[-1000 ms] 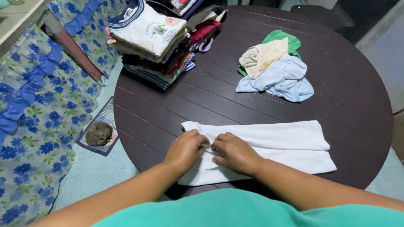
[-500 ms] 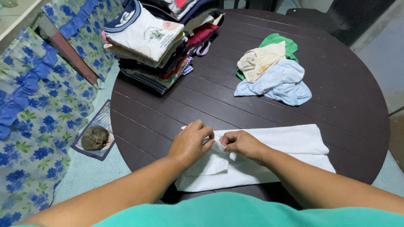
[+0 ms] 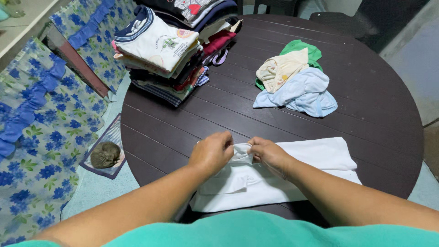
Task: The person folds several t-shirts one by one on a round table, smoothing each garment and stacking the folded shirts into a neat pile. The person handles white, light blue, and other colored shirts, placing each folded item on top of the previous ones.
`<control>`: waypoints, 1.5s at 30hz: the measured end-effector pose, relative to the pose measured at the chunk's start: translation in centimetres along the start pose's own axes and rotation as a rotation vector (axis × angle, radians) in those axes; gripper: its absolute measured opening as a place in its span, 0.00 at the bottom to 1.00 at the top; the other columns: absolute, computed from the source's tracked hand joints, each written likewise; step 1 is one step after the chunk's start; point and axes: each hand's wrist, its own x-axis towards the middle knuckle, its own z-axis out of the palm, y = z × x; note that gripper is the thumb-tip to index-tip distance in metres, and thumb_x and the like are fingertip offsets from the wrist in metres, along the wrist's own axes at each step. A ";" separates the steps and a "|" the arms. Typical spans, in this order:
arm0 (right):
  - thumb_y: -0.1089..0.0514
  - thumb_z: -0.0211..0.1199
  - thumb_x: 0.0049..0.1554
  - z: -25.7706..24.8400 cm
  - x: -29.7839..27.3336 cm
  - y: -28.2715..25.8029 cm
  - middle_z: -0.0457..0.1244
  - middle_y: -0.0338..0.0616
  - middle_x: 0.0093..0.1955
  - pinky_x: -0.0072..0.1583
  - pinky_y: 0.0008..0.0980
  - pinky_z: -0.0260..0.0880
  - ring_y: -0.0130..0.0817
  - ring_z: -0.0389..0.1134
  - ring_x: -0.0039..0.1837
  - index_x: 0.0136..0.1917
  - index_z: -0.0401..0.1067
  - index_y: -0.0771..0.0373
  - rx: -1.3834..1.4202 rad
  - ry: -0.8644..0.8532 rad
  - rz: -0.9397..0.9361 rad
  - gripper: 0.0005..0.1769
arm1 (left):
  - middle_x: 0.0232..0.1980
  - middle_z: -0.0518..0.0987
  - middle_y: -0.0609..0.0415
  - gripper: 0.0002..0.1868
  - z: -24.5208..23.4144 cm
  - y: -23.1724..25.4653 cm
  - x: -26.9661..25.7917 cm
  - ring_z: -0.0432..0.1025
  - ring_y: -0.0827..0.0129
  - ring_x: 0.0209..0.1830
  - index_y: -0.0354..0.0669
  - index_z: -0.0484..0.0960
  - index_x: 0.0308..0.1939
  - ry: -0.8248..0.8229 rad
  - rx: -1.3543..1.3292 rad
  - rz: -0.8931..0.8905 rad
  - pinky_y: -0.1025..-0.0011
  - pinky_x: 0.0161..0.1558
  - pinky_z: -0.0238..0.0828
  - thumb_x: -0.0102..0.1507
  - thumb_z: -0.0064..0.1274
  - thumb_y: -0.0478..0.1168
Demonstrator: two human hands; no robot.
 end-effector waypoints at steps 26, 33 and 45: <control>0.69 0.58 0.51 2.1 -1.3 -1.0 0.66 0.37 0.42 0.46 0.27 0.64 0.26 0.65 0.44 0.47 0.72 0.63 -0.366 0.047 -0.046 0.09 | 0.41 0.84 0.53 0.12 -1.3 -0.7 1.7 0.78 0.56 0.46 0.67 0.87 0.44 -0.510 0.603 0.236 0.58 0.49 0.73 0.63 0.48 0.45; 0.66 0.57 0.54 2.7 -2.2 -1.9 0.68 0.36 0.44 0.48 0.26 0.66 0.25 0.65 0.45 0.47 0.73 0.64 -0.366 0.091 -0.020 0.07 | 0.51 0.80 0.50 0.12 -2.9 -1.4 -0.4 0.73 0.55 0.54 0.54 0.87 0.46 -0.612 0.837 0.389 0.58 0.54 0.68 0.62 0.52 0.43; 0.66 0.63 0.48 3.9 -7.0 -1.1 0.65 0.45 0.46 0.59 0.42 0.63 0.45 0.64 0.56 0.43 0.69 0.61 -1.028 0.143 -0.745 0.09 | 0.43 0.75 0.55 0.05 -4.7 -3.2 -5.9 0.70 0.60 0.47 0.46 0.81 0.35 -0.207 0.343 0.576 0.61 0.45 0.66 0.56 0.57 0.39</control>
